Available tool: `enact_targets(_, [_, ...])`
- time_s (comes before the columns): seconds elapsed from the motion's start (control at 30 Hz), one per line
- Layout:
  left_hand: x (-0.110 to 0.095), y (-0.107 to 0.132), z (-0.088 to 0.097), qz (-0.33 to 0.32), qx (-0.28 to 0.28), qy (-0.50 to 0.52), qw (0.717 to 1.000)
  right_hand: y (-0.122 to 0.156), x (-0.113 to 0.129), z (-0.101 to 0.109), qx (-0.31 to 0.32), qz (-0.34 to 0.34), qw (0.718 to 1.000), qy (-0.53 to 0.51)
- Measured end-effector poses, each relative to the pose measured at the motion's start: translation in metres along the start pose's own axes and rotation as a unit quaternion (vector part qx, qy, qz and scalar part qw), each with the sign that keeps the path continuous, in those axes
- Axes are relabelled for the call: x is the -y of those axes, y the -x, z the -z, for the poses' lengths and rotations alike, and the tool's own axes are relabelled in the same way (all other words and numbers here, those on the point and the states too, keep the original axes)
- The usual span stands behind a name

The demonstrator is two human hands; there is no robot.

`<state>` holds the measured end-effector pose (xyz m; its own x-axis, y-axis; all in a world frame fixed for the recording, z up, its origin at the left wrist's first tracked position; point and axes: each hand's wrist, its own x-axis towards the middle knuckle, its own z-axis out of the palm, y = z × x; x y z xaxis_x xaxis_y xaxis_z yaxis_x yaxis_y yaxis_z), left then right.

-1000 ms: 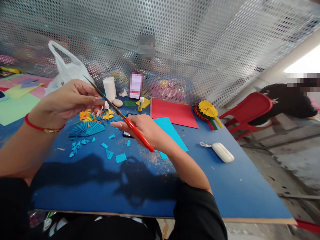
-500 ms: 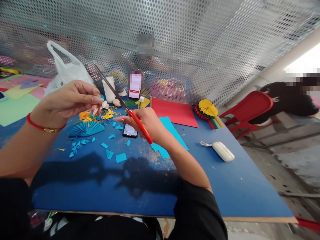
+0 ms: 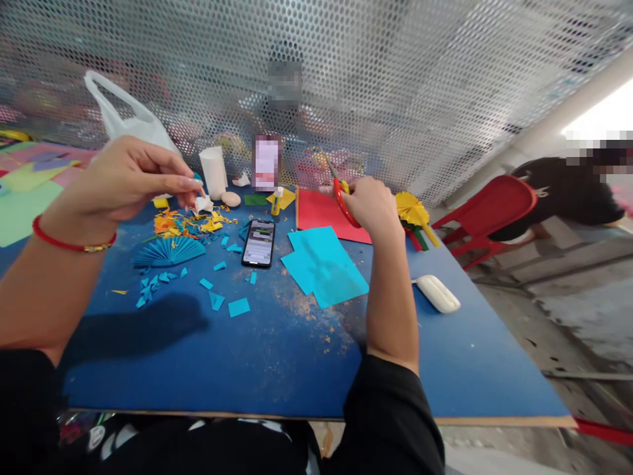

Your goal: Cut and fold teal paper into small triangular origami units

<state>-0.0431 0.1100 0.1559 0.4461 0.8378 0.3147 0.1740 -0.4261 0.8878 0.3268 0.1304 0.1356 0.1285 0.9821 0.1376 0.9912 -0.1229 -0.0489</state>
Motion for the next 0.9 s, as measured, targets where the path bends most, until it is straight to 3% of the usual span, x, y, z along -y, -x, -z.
enact_targets(0.07, [0.005, -0.002, -0.003, -0.005, -0.011, -0.051, 0.999, -0.017, -0.010, -0.020, 0.043, -0.060, 0.996, 0.045])
enact_targets(0.17, [0.014, -0.007, -0.006, -0.015, 0.002, -0.088, 0.996, -0.033, -0.020, -0.049, 0.093, -0.097, 0.989, 0.065])
enact_targets(0.3, [0.029, -0.014, -0.006, -0.008, 0.017, -0.109, 0.994, -0.034, -0.023, -0.055, 0.067, -0.089, 0.993, 0.044])
enact_targets(0.43, [0.046, -0.021, -0.015, 0.003, 0.039, -0.110, 0.993, -0.019, 0.008, -0.037, 0.021, 0.045, 0.997, -0.067])
enact_targets(0.5, [0.055, -0.024, -0.026, 0.004, 0.066, -0.118, 0.991, -0.006, 0.039, -0.038, 0.040, 0.155, 0.976, -0.147])
enact_targets(0.6, [0.066, -0.018, -0.045, -0.004, 0.091, -0.146, 0.985, 0.017, 0.087, -0.056, 0.091, 0.288, 0.924, -0.236])
enact_targets(0.73, [0.075, 0.023, -0.061, -0.016, 0.098, -0.176, 0.979, 0.057, 0.118, -0.091, 0.115, 0.381, 0.868, -0.296])
enact_targets(0.9, [0.088, 0.092, -0.084, -0.060, 0.104, -0.204, 0.972, 0.111, 0.104, -0.121, 0.115, 0.450, 0.820, -0.335])
